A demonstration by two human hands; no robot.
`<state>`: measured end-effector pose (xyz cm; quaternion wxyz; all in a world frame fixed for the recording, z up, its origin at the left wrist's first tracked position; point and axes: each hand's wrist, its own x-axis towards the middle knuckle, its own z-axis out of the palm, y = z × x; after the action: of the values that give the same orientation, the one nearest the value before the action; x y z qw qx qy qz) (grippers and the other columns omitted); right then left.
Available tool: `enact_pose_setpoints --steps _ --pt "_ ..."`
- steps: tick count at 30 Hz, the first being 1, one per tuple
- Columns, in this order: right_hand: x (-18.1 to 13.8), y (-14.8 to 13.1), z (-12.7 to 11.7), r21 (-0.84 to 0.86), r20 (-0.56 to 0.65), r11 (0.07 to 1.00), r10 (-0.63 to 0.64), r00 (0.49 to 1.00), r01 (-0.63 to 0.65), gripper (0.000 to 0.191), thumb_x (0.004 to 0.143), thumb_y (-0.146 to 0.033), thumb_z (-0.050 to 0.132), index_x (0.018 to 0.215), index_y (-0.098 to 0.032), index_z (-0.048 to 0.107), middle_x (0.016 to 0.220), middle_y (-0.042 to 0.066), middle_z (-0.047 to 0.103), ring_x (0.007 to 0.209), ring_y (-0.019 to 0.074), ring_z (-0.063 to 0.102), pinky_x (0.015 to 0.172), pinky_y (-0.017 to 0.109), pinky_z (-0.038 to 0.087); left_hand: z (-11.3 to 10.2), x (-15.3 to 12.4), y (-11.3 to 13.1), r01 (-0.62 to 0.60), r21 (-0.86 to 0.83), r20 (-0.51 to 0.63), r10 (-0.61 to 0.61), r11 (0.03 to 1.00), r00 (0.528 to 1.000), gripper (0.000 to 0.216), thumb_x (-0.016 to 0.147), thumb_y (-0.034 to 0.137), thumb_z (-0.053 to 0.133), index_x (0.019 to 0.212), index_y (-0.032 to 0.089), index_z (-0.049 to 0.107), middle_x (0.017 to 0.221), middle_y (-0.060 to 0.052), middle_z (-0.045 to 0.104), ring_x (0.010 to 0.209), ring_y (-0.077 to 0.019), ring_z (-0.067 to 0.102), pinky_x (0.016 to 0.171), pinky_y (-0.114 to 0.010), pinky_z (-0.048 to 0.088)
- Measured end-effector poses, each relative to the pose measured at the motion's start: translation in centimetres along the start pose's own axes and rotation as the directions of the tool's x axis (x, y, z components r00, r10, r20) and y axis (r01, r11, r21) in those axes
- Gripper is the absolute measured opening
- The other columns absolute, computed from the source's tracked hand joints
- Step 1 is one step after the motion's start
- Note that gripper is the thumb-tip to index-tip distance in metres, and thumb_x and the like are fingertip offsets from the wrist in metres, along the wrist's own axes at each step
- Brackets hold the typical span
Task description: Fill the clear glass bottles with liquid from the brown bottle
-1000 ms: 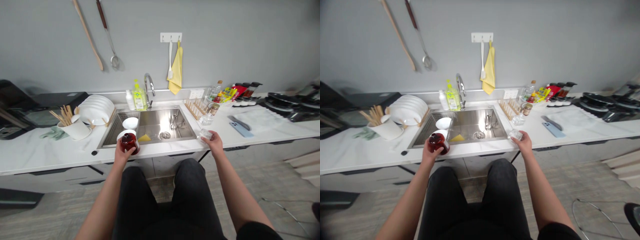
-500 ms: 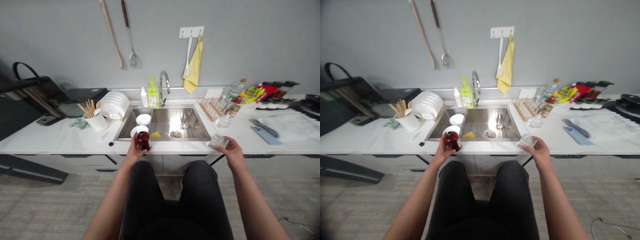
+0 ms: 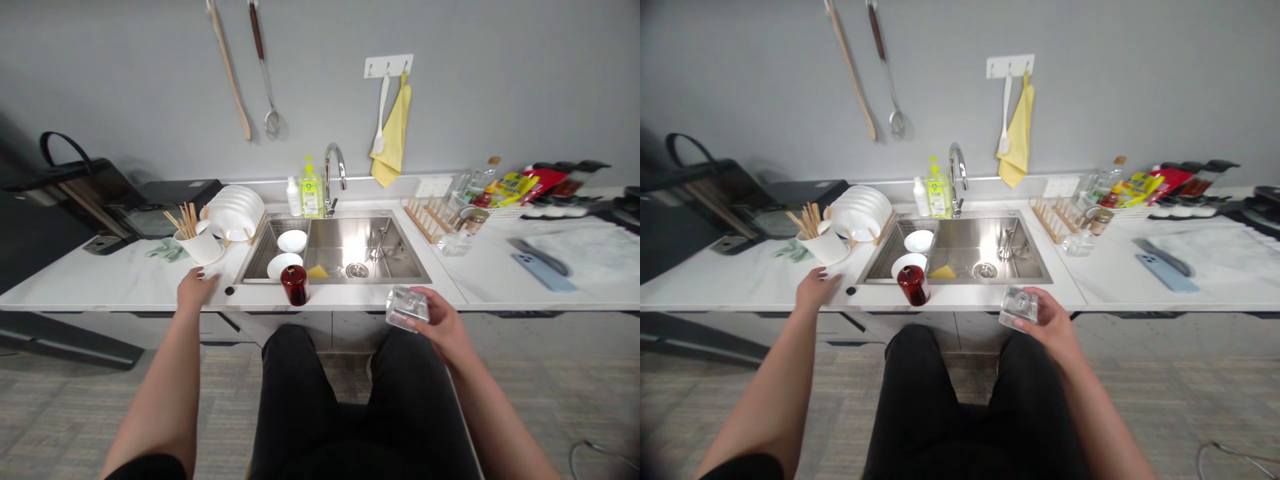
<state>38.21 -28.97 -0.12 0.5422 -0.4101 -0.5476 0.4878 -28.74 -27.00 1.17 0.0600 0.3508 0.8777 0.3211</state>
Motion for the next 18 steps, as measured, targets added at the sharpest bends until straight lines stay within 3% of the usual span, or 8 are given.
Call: enact_pose_setpoints --steps 5,7,9,11,13,14,15,18 --pt "-0.7 -0.8 2.6 0.072 0.077 0.997 0.034 0.996 -0.039 0.075 0.069 -0.043 0.114 0.133 -0.032 0.076 0.117 0.007 0.086 0.102 0.0305 0.085 0.095 0.049 0.072 -0.1 -0.8 0.5 0.026 -0.068 -0.088 -0.032 0.997 0.996 0.031 0.078 0.037 0.086 0.096 0.019 0.068 0.085 -0.005 0.069 0.108 -0.0372 0.075 0.103 -0.050 0.058" --pt "-1.0 -1.0 3.3 0.066 0.109 0.996 0.050 0.993 -0.057 0.077 0.070 -0.043 0.114 0.135 -0.032 0.074 0.121 0.008 0.086 0.104 0.0309 0.085 0.097 0.050 0.072 -0.7 -2.4 0.9 0.028 -0.140 -0.160 -0.050 0.990 0.986 0.032 0.084 0.042 0.083 0.099 0.021 0.065 0.085 -0.002 0.067 0.103 -0.0330 0.076 0.098 -0.049 0.061" --pt "-1.4 -1.1 3.8 0.034 0.141 0.998 0.048 0.989 -0.053 0.078 0.071 -0.043 0.113 0.137 -0.032 0.074 0.128 0.009 0.084 0.107 0.0308 0.085 0.099 0.050 0.072 -1.5 -5.4 2.1 -0.036 -0.327 -0.230 -0.043 0.944 0.972 0.037 0.089 0.048 0.081 0.107 0.022 0.063 0.090 0.001 0.070 0.095 -0.0263 0.077 0.090 -0.043 0.064" --pt "-2.0 -1.1 4.4 0.000 0.168 0.999 0.033 0.985 -0.033 0.078 0.072 -0.042 0.113 0.138 -0.032 0.074 0.134 0.010 0.082 0.107 0.0296 0.084 0.101 0.050 0.071 -2.3 -10.0 4.3 -0.205 -0.667 -0.292 0.003 0.716 0.956 0.043 0.083 0.044 0.090 0.112 0.022 0.067 0.092 0.003 0.074 0.086 -0.0226 0.079 0.086 -0.040 0.066" --pt "-2.6 -0.9 5.2 -0.016 0.194 1.000 0.029 0.981 -0.026 0.078 0.073 -0.043 0.112 0.139 -0.033 0.073 0.139 0.010 0.080 0.106 0.0285 0.084 0.103 0.049 0.071 -3.1 -15.5 7.3 -0.291 -0.759 -0.218 0.193 0.583 0.957 0.047 0.079 0.042 0.098 0.115 0.022 0.075 0.091 0.001 0.079 0.082 -0.0210 0.078 0.081 -0.035 0.065" --pt "-2.9 -0.8 5.6 -0.020 0.207 0.999 0.031 0.978 -0.027 0.078 0.073 -0.043 0.112 0.140 -0.033 0.073 0.140 0.010 0.079 0.106 0.0283 0.084 0.103 0.049 0.071 -3.5 -18.3 9.0 -0.292 -0.759 -0.103 0.335 0.582 0.937 0.045 0.082 0.043 0.098 0.117 0.021 0.079 0.093 -0.001 0.082 0.081 -0.0207 0.078 0.079 -0.034 0.064" --pt "-3.3 -0.7 6.0 -0.024 0.216 0.999 0.031 0.976 -0.026 0.079 0.072 -0.043 0.112 0.140 -0.033 0.073 0.141 0.010 0.079 0.107 0.0285 0.084 0.103 0.049 0.071 -3.9 -20.7 10.8 -0.292 -0.750 0.029 0.472 0.593 0.881 0.042 0.084 0.043 0.099 0.116 0.021 0.083 0.100 -0.005 0.085 0.084 -0.0214 0.079 0.078 -0.033 0.064" --pt "-4.2 -0.6 7.2 -0.038 0.242 0.999 0.021 0.970 -0.012 0.081 0.072 -0.045 0.112 0.141 -0.032 0.072 0.142 0.011 0.078 0.112 0.0299 0.083 0.106 0.050 0.070 -4.7 -25.7 15.5 -0.359 -0.730 0.250 0.716 0.581 0.652 0.033 0.091 0.044 0.094 0.114 0.020 0.089 0.111 -0.011 0.088 0.093 -0.0239 0.080 0.078 -0.033 0.062"
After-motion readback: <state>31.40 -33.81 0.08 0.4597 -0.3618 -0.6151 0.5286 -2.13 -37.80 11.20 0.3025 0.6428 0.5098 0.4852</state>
